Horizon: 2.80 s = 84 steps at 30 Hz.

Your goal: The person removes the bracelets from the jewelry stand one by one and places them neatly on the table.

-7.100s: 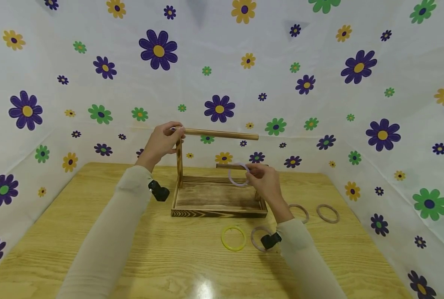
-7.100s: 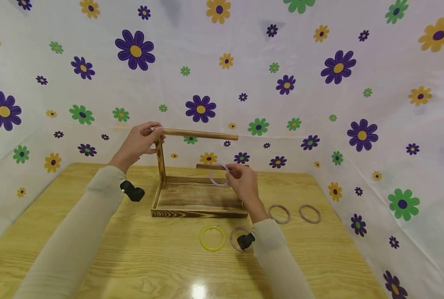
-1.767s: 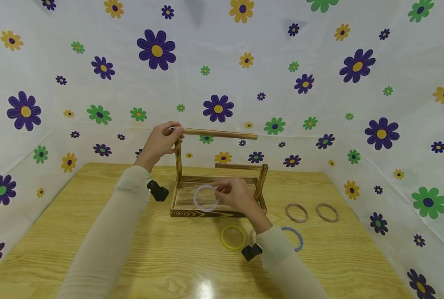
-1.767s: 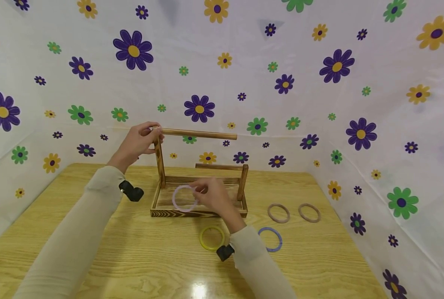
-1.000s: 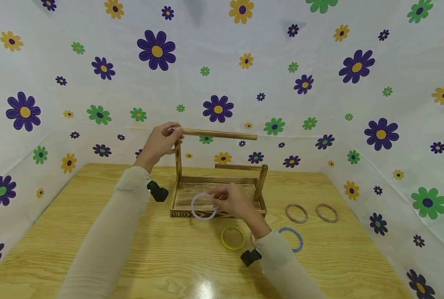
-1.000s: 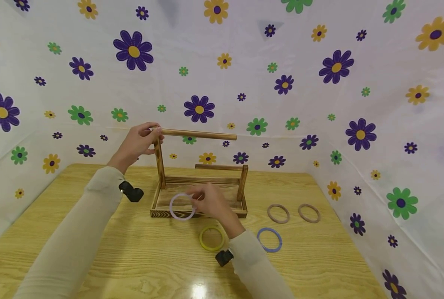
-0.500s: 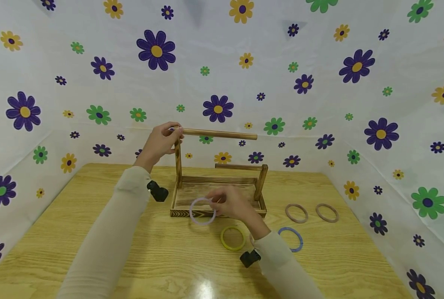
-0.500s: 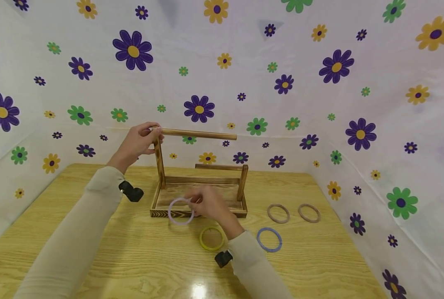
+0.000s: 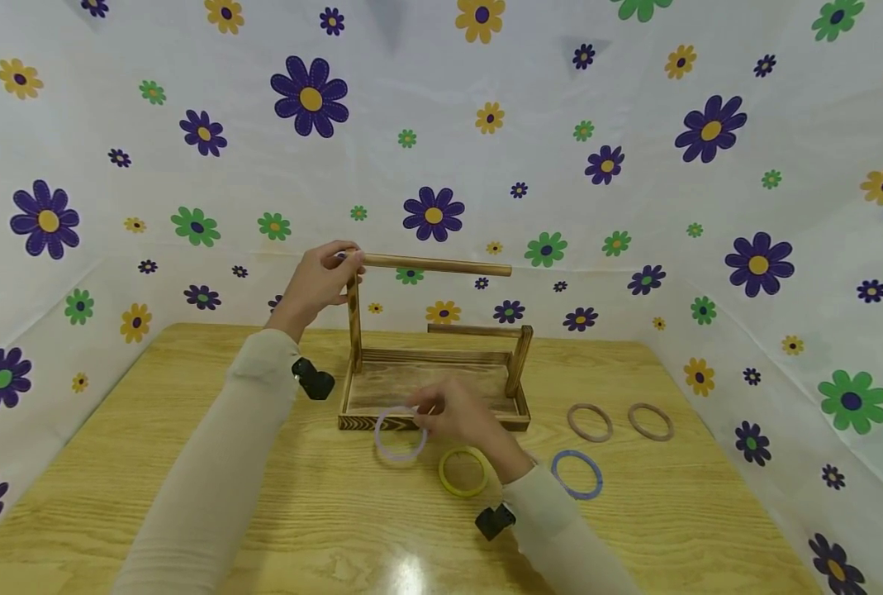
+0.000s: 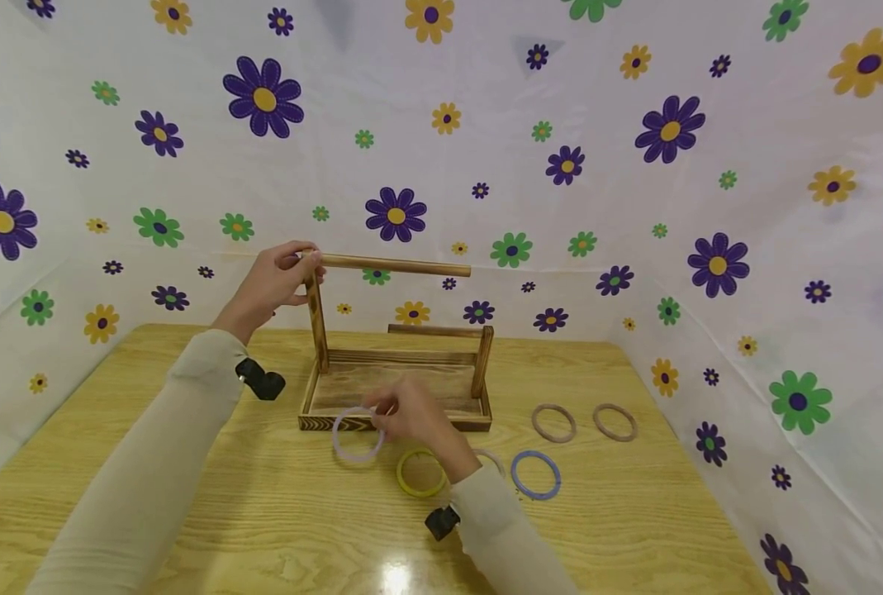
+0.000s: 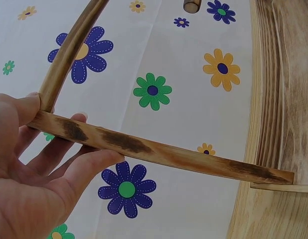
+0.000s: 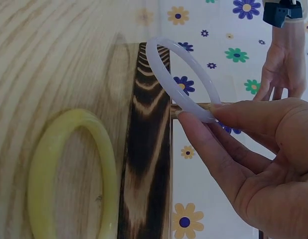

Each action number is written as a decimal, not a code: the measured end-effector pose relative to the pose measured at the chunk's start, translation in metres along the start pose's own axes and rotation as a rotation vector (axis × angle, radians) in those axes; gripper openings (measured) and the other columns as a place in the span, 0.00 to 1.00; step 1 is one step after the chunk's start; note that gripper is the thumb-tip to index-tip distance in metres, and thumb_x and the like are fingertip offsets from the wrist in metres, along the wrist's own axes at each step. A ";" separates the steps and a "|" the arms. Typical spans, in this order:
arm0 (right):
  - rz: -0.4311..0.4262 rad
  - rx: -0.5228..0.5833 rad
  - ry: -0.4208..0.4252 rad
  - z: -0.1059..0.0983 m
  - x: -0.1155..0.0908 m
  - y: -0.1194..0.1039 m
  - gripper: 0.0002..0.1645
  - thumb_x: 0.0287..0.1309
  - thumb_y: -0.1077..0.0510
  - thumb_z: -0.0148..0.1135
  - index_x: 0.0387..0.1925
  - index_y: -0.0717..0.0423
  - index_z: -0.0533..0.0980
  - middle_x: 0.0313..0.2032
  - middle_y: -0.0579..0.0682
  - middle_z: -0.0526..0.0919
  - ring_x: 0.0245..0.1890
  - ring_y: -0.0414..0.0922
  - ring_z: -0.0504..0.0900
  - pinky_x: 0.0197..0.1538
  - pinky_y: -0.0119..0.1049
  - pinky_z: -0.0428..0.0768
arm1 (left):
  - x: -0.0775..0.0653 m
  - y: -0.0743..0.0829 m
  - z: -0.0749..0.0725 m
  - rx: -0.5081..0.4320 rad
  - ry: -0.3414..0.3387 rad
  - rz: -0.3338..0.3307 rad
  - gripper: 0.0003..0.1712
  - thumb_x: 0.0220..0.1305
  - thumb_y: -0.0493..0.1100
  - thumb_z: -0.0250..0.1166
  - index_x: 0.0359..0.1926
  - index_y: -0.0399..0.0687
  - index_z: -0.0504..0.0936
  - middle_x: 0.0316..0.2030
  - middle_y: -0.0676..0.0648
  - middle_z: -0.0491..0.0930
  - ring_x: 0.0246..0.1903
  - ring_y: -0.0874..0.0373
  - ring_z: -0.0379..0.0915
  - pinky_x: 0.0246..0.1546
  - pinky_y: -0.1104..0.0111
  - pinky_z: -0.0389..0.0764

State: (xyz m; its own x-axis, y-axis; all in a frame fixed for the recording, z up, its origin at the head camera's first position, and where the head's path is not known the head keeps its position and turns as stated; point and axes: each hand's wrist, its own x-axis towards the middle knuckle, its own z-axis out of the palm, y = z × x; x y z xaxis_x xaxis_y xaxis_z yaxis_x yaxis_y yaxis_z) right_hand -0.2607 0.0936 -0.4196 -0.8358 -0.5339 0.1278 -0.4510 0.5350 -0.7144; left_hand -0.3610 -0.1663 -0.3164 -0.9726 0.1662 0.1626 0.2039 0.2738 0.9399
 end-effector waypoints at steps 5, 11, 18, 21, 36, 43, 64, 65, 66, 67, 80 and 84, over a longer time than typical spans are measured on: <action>0.021 -0.017 -0.022 0.004 -0.001 0.002 0.13 0.64 0.67 0.68 0.49 0.61 0.87 0.35 0.58 0.90 0.27 0.38 0.84 0.29 0.26 0.81 | -0.008 0.011 0.001 -0.004 -0.002 -0.008 0.28 0.80 0.52 0.54 0.73 0.47 0.69 0.46 0.51 0.80 0.47 0.61 0.78 0.62 0.42 0.79; 0.042 -0.006 -0.054 0.007 -0.001 0.001 0.13 0.65 0.68 0.67 0.50 0.61 0.87 0.34 0.58 0.90 0.27 0.42 0.85 0.28 0.28 0.82 | -0.021 0.026 0.002 0.001 -0.005 -0.007 0.26 0.81 0.50 0.54 0.73 0.45 0.69 0.46 0.50 0.81 0.47 0.61 0.79 0.62 0.41 0.78; 0.064 0.018 -0.083 0.009 -0.002 0.000 0.12 0.66 0.69 0.65 0.49 0.63 0.87 0.33 0.62 0.90 0.24 0.41 0.84 0.26 0.29 0.82 | -0.017 0.022 0.002 0.001 -0.012 -0.013 0.28 0.81 0.51 0.54 0.73 0.46 0.68 0.47 0.50 0.80 0.48 0.60 0.78 0.63 0.41 0.78; 0.057 0.020 -0.090 0.010 -0.003 0.001 0.13 0.65 0.70 0.64 0.49 0.64 0.86 0.35 0.63 0.90 0.24 0.41 0.84 0.25 0.29 0.82 | -0.015 0.019 0.002 -0.002 -0.010 -0.012 0.28 0.81 0.51 0.54 0.74 0.45 0.68 0.47 0.50 0.80 0.48 0.60 0.78 0.63 0.41 0.78; 0.024 0.022 -0.110 0.018 0.000 0.006 0.10 0.63 0.71 0.66 0.45 0.66 0.87 0.35 0.65 0.90 0.27 0.42 0.86 0.25 0.28 0.83 | -0.021 0.027 0.001 -0.005 -0.016 -0.010 0.27 0.80 0.51 0.54 0.72 0.44 0.69 0.46 0.51 0.80 0.47 0.61 0.78 0.62 0.42 0.78; 0.019 0.031 -0.122 0.019 0.000 0.005 0.10 0.63 0.72 0.66 0.45 0.68 0.87 0.36 0.67 0.89 0.26 0.46 0.88 0.27 0.34 0.87 | -0.022 0.027 0.001 -0.008 -0.021 0.001 0.27 0.81 0.50 0.53 0.71 0.42 0.70 0.45 0.51 0.81 0.47 0.62 0.78 0.62 0.41 0.78; 0.091 0.015 -0.154 0.024 0.001 0.008 0.11 0.63 0.71 0.67 0.46 0.66 0.87 0.33 0.62 0.89 0.25 0.45 0.87 0.29 0.37 0.88 | -0.016 0.019 0.000 -0.022 -0.011 -0.003 0.24 0.80 0.50 0.54 0.69 0.44 0.72 0.44 0.51 0.80 0.46 0.62 0.78 0.62 0.41 0.78; 0.089 0.013 -0.158 0.025 0.001 0.008 0.11 0.63 0.72 0.67 0.46 0.67 0.86 0.33 0.62 0.89 0.25 0.46 0.87 0.29 0.38 0.88 | -0.018 0.022 0.000 -0.022 -0.014 -0.002 0.24 0.80 0.50 0.54 0.69 0.44 0.71 0.44 0.51 0.80 0.46 0.62 0.78 0.62 0.41 0.78; 0.091 0.013 -0.163 0.025 0.001 0.008 0.11 0.63 0.72 0.67 0.46 0.67 0.86 0.32 0.62 0.89 0.24 0.47 0.87 0.29 0.38 0.88 | -0.020 0.024 0.000 -0.021 -0.017 -0.001 0.24 0.81 0.50 0.54 0.69 0.43 0.71 0.44 0.51 0.80 0.46 0.61 0.78 0.63 0.40 0.78; 0.089 0.013 -0.166 0.026 0.001 0.008 0.11 0.63 0.72 0.66 0.46 0.68 0.86 0.32 0.63 0.89 0.24 0.49 0.88 0.28 0.39 0.88 | -0.021 0.026 0.001 -0.019 -0.019 0.000 0.24 0.81 0.50 0.54 0.69 0.43 0.71 0.45 0.51 0.80 0.47 0.61 0.79 0.63 0.40 0.77; 0.054 -0.010 -0.176 0.031 0.002 0.013 0.09 0.62 0.73 0.66 0.43 0.68 0.87 0.28 0.63 0.88 0.21 0.57 0.87 0.24 0.38 0.85 | -0.003 0.003 0.000 0.001 0.003 0.002 0.27 0.80 0.54 0.55 0.71 0.48 0.71 0.48 0.49 0.80 0.49 0.59 0.78 0.61 0.42 0.79; 0.050 -0.009 -0.179 0.031 0.002 0.013 0.10 0.62 0.73 0.65 0.43 0.68 0.87 0.28 0.63 0.88 0.20 0.58 0.87 0.23 0.36 0.85 | 0.001 -0.002 0.000 0.002 0.010 0.012 0.26 0.79 0.56 0.55 0.70 0.50 0.72 0.47 0.52 0.80 0.48 0.61 0.78 0.60 0.43 0.81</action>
State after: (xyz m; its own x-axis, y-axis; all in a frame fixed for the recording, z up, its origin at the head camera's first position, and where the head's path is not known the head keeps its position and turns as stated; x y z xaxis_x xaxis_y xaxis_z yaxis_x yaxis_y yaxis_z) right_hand -0.2584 0.0792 -0.4495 -0.7887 -0.6140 -0.0330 -0.4135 0.5694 -0.7106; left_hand -0.3623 -0.1670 -0.3182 -0.9712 0.1600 0.1765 0.2154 0.2734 0.9375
